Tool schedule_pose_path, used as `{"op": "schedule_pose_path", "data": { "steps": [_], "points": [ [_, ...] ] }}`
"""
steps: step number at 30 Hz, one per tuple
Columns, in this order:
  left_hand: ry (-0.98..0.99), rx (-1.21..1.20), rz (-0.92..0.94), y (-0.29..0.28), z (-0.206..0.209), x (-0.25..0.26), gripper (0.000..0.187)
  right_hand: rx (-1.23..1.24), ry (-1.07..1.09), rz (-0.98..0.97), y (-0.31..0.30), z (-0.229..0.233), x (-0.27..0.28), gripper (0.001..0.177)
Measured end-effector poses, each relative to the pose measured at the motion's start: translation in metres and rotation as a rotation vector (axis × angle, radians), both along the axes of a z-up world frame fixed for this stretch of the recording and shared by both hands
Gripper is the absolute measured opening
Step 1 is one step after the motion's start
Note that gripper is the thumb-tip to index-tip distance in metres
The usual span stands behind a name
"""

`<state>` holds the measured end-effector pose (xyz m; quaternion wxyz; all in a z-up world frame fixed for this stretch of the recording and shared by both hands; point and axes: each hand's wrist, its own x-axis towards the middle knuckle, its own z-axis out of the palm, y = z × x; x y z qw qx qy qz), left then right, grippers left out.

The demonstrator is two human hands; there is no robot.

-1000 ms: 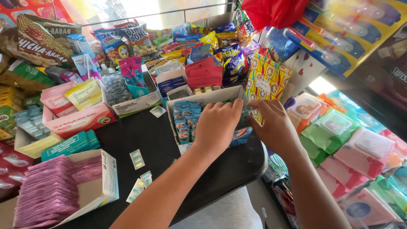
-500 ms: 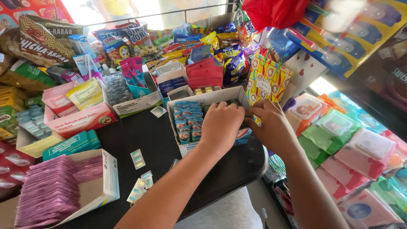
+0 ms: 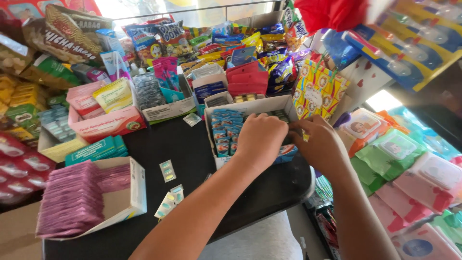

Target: The person organizes blister packs of pills on a cluttered counter. They pick up individual packs, separate them, and place them into a white cardboard box. The person also handles small plastic bags containing pills and a green blister pack during the process.

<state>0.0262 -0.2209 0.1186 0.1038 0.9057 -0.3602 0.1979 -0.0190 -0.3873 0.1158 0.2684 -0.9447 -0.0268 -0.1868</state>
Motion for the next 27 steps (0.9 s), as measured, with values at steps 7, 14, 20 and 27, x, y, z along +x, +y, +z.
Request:
{"op": "schedule_pose_path", "data": {
  "steps": [7,14,20,27],
  "points": [
    [-0.212,-0.391,-0.256,0.072,0.021,-0.036,0.023,0.088,-0.092,0.050,0.003,-0.018,-0.008,0.022],
    [0.028,-0.555,-0.106,0.166,-0.011,-0.050,0.016,-0.116,-0.551,-0.051,0.045,-0.015,-0.032,0.020],
    [0.339,-0.397,0.183,0.215,-0.070,-0.051,0.039,-0.045,-0.492,0.476,0.100,-0.041,-0.052,0.013],
    [0.206,-0.108,0.349,0.223,-0.121,-0.054,0.061,-0.150,-0.034,0.693,0.163,-0.057,-0.057,0.023]
  ]
}}
